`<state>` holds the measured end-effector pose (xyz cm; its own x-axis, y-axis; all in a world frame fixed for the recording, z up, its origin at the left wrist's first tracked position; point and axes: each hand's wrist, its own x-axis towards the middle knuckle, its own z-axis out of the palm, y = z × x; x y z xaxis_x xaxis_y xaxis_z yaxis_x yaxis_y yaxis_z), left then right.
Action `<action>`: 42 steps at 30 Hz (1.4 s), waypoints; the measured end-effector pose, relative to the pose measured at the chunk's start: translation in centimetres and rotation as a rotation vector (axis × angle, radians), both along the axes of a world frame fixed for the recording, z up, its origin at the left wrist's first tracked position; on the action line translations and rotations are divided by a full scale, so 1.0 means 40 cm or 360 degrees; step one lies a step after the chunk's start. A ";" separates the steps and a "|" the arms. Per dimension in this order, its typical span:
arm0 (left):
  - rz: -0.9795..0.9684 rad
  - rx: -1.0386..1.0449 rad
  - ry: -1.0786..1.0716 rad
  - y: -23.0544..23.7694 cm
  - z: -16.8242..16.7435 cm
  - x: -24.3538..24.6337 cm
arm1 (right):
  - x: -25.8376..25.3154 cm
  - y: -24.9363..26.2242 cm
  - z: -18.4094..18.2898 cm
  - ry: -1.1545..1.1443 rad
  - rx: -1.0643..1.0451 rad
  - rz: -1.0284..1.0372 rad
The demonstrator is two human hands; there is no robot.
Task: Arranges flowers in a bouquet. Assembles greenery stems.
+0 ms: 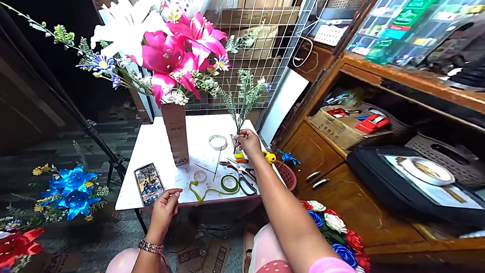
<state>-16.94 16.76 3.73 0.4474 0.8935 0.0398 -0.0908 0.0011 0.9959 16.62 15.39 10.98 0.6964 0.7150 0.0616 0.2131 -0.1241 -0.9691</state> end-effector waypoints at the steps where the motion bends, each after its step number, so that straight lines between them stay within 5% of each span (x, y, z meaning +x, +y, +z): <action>1: -0.0008 0.0005 -0.0002 -0.002 -0.003 0.002 | -0.015 -0.033 0.001 -0.0028 0.0043 -0.0009; 16: -0.0056 -0.0031 0.0037 -0.038 0.014 0.067 | -0.141 -0.256 -0.086 0.0074 0.0696 0.0047; 24: -0.0138 0.0509 -0.0265 0.016 0.227 0.241 | -0.166 -0.271 -0.095 0.0005 0.0849 0.0262; 32: -0.0563 0.1019 -0.0361 0.023 0.459 0.385 | -0.145 -0.282 -0.096 -0.0027 0.0847 0.0214; 42: -0.1211 0.0506 -0.0264 0.026 0.480 0.452 | -0.125 -0.289 -0.103 -0.0075 0.0797 0.0221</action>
<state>1.14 17.81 22.93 0.8893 0.2853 0.3573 -0.3243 -0.1571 0.9328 11.63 3.83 6.84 0.5852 0.6754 0.4487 0.2395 0.3847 -0.8914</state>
